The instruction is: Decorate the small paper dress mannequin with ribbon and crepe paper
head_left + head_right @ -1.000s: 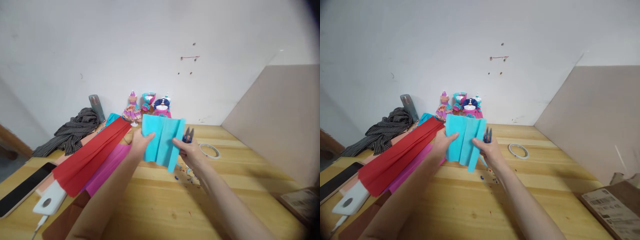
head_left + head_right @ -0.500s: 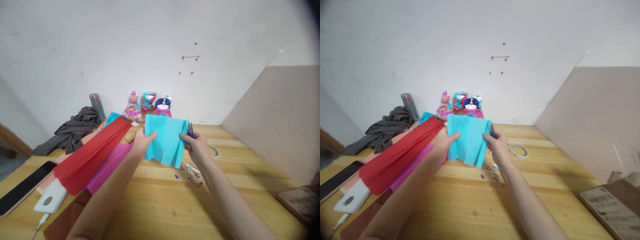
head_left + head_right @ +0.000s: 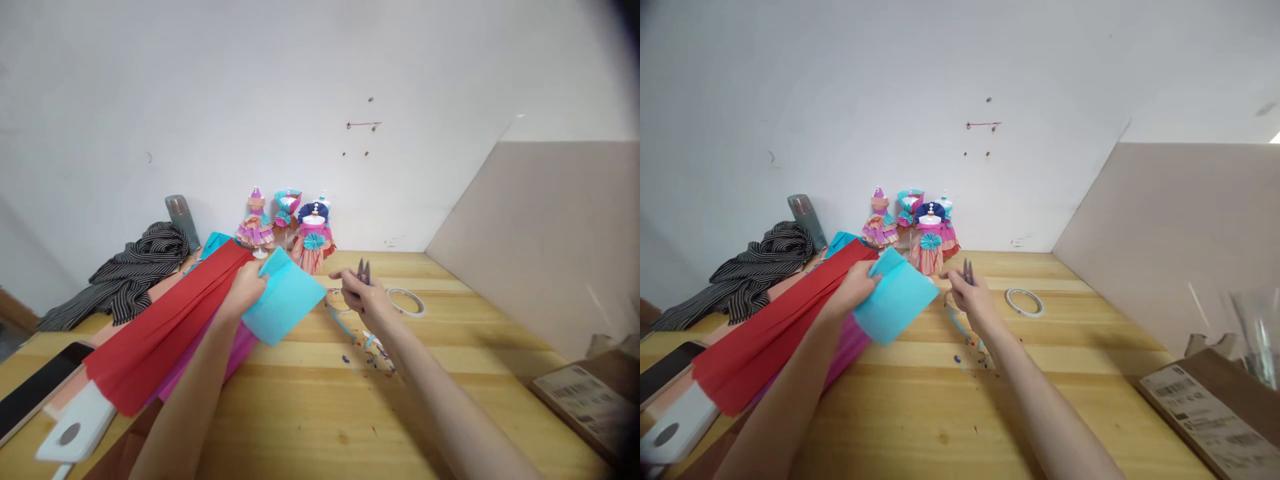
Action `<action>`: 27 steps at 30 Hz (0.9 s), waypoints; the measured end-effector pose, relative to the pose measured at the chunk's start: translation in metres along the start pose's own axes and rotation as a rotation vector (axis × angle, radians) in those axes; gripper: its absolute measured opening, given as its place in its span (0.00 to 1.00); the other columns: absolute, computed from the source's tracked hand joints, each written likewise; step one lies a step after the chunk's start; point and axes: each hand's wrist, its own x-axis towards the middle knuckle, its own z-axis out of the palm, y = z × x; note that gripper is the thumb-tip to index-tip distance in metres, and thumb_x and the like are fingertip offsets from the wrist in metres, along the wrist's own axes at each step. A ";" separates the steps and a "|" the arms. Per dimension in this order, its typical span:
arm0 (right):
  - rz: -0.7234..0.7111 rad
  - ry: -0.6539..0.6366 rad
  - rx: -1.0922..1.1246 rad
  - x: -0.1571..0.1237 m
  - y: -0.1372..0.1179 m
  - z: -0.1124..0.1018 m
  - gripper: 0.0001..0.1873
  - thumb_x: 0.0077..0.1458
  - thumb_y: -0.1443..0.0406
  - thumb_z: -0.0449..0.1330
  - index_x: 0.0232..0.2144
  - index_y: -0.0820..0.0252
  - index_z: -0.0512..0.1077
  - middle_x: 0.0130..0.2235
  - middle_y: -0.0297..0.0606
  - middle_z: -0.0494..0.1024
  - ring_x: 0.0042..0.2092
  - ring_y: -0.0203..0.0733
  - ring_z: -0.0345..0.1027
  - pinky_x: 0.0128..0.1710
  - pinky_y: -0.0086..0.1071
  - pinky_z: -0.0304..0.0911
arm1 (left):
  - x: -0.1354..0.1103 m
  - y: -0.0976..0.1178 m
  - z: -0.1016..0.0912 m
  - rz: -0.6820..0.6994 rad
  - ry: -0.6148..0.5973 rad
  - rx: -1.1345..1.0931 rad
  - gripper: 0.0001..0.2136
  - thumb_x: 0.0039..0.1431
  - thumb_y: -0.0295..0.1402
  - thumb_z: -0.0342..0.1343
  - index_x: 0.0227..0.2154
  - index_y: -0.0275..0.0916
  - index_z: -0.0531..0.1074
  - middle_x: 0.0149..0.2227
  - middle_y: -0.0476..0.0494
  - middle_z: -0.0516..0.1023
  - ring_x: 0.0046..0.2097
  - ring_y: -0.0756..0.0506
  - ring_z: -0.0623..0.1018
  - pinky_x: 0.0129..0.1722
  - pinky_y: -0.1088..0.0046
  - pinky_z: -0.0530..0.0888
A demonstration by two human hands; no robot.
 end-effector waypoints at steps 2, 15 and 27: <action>-0.010 -0.083 -0.334 0.014 0.011 0.003 0.14 0.51 0.58 0.55 0.32 0.63 0.74 0.16 0.28 0.61 0.18 0.30 0.52 0.18 0.26 0.47 | 0.005 -0.008 -0.018 -0.016 -0.065 0.311 0.11 0.52 0.27 0.49 0.35 0.38 0.74 0.42 0.39 0.79 0.47 0.40 0.76 0.45 0.68 0.69; -0.163 0.112 -0.202 0.079 -0.003 -0.017 0.18 0.48 0.57 0.58 0.37 0.65 0.76 0.26 0.37 0.75 0.23 0.34 0.61 0.22 0.27 0.53 | 0.023 -0.039 -0.061 -0.104 -0.160 0.529 0.14 0.51 0.25 0.47 0.38 0.36 0.75 0.45 0.34 0.78 0.48 0.41 0.76 0.45 0.70 0.69; 0.432 0.024 0.270 0.138 0.081 -0.011 0.16 0.60 0.61 0.56 0.47 0.63 0.68 0.45 0.41 0.73 0.41 0.39 0.70 0.38 0.37 0.70 | 0.029 -0.030 -0.052 0.011 -0.257 0.439 0.13 0.52 0.26 0.49 0.39 0.35 0.75 0.46 0.37 0.77 0.49 0.41 0.74 0.45 0.72 0.69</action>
